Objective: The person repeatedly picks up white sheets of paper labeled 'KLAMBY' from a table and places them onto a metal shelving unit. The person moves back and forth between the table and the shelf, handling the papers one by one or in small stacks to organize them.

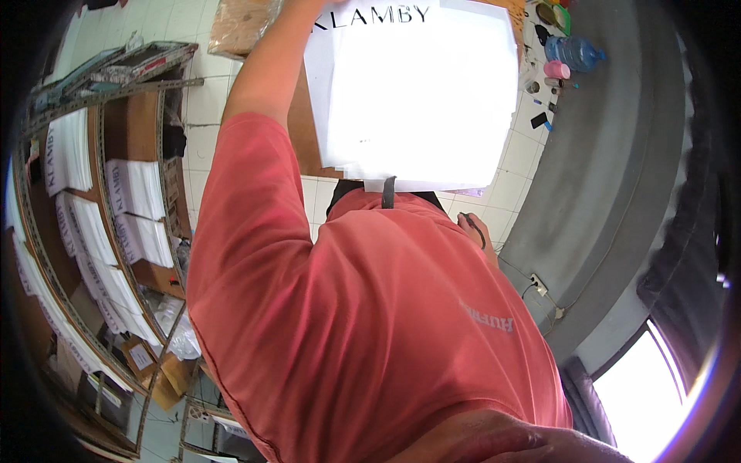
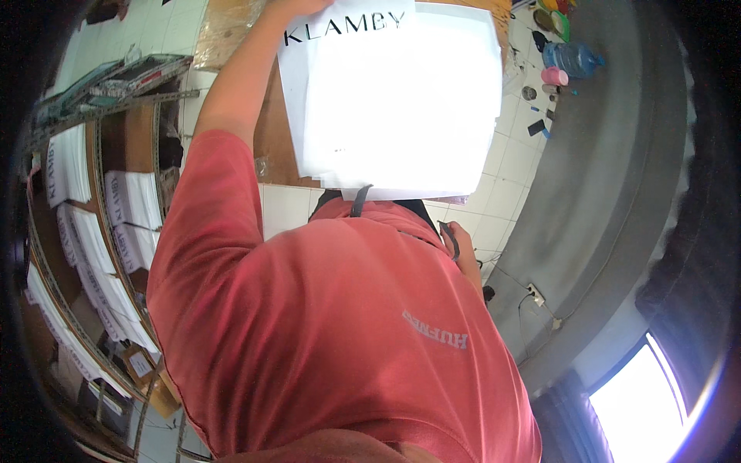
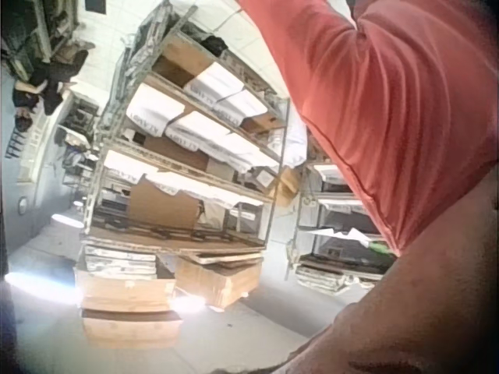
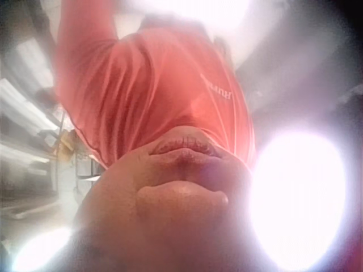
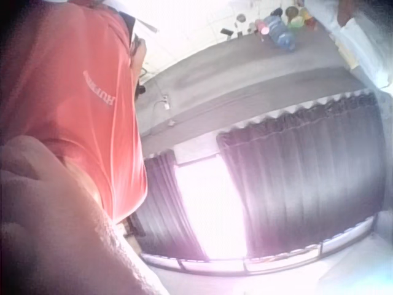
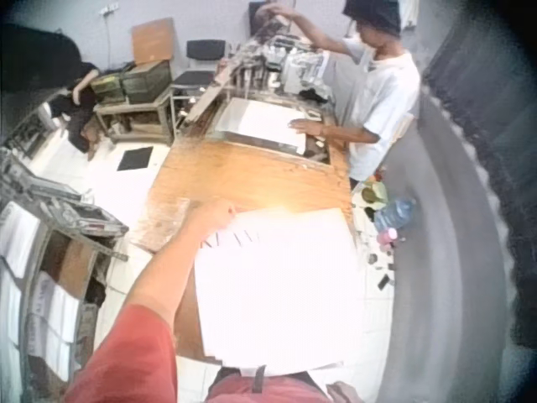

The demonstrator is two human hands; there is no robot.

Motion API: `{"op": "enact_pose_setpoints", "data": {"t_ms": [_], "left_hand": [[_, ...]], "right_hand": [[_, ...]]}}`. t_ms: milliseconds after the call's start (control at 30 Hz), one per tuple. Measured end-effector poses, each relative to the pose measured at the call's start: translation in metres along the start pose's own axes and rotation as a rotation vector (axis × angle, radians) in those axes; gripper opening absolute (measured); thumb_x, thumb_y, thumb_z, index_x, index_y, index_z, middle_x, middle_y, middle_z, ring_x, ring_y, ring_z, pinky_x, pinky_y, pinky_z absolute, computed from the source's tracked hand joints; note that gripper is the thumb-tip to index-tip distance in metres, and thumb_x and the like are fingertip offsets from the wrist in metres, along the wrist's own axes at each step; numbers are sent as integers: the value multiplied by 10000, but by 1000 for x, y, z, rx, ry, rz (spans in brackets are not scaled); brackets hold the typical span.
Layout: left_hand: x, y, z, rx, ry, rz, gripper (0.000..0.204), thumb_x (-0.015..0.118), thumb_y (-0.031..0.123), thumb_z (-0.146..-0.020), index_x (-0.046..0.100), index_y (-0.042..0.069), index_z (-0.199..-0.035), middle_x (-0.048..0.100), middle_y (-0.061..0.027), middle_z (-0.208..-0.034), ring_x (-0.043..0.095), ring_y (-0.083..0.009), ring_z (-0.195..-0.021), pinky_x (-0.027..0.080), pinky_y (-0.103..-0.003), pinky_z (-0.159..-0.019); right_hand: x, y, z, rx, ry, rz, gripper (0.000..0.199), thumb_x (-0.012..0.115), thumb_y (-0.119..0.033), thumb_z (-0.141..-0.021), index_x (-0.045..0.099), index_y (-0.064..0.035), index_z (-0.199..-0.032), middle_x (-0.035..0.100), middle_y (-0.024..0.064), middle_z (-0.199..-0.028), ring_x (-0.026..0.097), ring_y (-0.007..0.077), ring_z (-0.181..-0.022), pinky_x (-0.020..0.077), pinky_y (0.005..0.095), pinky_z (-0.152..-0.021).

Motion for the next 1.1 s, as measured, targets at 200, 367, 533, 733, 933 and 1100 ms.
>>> {"op": "enact_pose_setpoints", "data": {"t_ms": [200, 367, 533, 733, 933, 1100], "left_hand": [[9, -131, 54, -10, 246, 143, 186, 604, 178, -872, 683, 17, -923, 692, -215, -899, 675, -334, -846, 517, -421, -748], [32, -170, 143, -110, 322, 337, 214, 613, 201, -899, 646, 1, -968, 679, -213, -894, 659, -332, -837, 508, -405, -743], [36, -168, 175, -100, 484, 470, 213, 601, 193, -913, 627, -13, -958, 661, -228, -891, 643, -360, -841, 497, -415, -750], [37, -160, 174, -82, 503, 388, 167, 571, 154, -916, 616, -7, -923, 641, -252, -941, 620, -402, -899, 483, -442, -785], [45, -168, 167, -22, 530, 412, 138, 557, 124, -904, 607, -4, -895, 638, -247, -923, 617, -402, -889, 480, -450, -786], [47, -169, 166, 3, 596, 396, 150, 542, 128, -909, 608, -5, -889, 638, -244, -923, 615, -402, -891, 481, -448, -785]], "right_hand": [[-2, -120, -16, -726, 198, -184, 128, 640, -108, -917, 626, -5, -842, 619, 121, -711, 571, 174, -625, 446, 315, -585], [63, -316, -7, -1269, 162, 481, 142, 674, -142, -859, 669, -55, -971, 623, 108, -772, 625, 286, -720, 514, 392, -623], [167, -354, -34, -1297, -114, 745, 379, 607, -234, -916, 551, -134, -1277, 653, 130, -932, 641, 317, -856, 534, 406, -726], [195, -354, -35, -1263, -125, 920, 522, 592, -350, -912, 471, -148, -1378, 657, 149, -943, 650, 334, -875, 537, 426, -762], [186, -352, -36, -1309, -230, 791, 520, 589, -388, -911, 542, -93, -1336, 656, 180, -876, 638, 360, -855, 522, 440, -772], [192, -352, -29, -1405, -155, 815, 561, 600, -413, -901, 536, -64, -1336, 653, 194, -827, 632, 375, -824, 519, 446, -763]]}}
Point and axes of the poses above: each hand's wrist, its own z-axis away from the middle knuckle, its own x-axis out of the palm, y = z × x, the point moved 8 cm from there along -z, towards the middle knuckle
